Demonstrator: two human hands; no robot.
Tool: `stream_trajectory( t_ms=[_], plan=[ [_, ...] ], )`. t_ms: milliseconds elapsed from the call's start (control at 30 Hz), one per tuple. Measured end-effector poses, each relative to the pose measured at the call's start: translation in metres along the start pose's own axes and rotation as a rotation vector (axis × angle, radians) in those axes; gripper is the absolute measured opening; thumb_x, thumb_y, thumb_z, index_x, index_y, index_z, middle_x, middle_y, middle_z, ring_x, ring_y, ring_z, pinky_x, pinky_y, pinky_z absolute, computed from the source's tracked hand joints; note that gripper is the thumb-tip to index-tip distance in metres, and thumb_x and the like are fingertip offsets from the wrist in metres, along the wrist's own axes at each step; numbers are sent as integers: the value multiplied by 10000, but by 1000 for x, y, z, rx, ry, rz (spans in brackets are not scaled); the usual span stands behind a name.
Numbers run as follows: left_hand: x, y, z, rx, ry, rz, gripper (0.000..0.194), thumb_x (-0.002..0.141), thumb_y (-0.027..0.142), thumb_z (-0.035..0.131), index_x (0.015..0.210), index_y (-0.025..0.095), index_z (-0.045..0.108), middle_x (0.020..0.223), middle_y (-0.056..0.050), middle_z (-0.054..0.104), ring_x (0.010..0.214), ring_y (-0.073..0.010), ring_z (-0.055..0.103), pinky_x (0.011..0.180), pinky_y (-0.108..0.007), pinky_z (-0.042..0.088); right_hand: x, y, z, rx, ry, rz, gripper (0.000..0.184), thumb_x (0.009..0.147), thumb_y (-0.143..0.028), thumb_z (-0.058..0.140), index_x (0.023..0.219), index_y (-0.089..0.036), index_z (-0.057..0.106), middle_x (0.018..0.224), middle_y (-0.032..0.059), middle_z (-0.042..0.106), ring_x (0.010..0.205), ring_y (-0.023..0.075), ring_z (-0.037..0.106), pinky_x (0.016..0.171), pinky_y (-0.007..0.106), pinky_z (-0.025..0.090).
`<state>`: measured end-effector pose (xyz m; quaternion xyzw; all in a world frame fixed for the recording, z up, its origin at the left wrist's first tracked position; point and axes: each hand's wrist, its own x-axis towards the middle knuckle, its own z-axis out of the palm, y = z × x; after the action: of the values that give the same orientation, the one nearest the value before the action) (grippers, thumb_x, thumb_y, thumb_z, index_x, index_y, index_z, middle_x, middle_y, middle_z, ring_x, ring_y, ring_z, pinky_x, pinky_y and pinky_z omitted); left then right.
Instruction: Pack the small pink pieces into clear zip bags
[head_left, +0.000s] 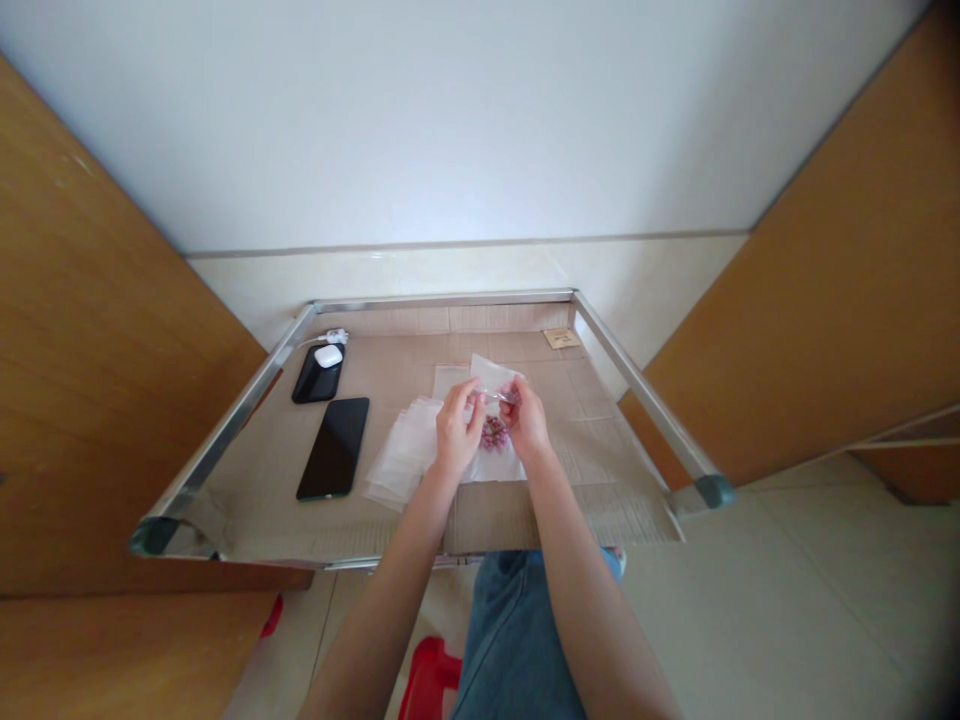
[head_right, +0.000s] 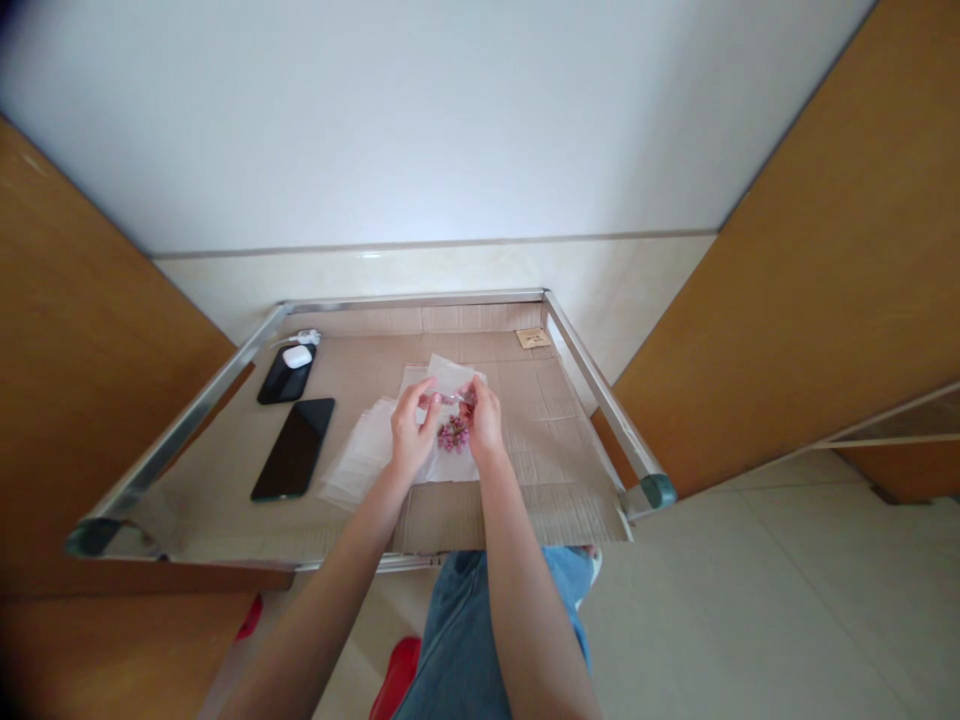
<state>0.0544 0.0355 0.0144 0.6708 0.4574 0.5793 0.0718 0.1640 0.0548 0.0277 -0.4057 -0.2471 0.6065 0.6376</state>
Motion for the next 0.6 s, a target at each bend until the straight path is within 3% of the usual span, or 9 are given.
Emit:
stream_trajectory(
  t_ms=[233,400,600],
  plan=[
    [0,0,-1,12,15,54,243,880,199,461,1094,184,575,1031,-85,658,957,-158,620,824,-300,514,-2,-3,1,37,5,34,279,714,-411,594,594,-193,470,428,-72,418,348,48,311,311,180,168],
    [-1,1,-2,36,51,111,262,876,182,464,1112,180,576,1048,-92,662,973,-164,620,835,-317,521,-4,-9,4,159,-12,122,260,734,-355,576,586,-191,439,416,-99,356,304,23,193,279,171,91],
    [-2,2,-2,38,96,95,297,881,222,467,1161,183,556,1073,-100,651,970,-174,622,816,-323,529,-3,-15,-1,238,10,213,304,764,-304,542,556,-201,347,378,-117,283,283,18,127,262,155,78]
  ],
)
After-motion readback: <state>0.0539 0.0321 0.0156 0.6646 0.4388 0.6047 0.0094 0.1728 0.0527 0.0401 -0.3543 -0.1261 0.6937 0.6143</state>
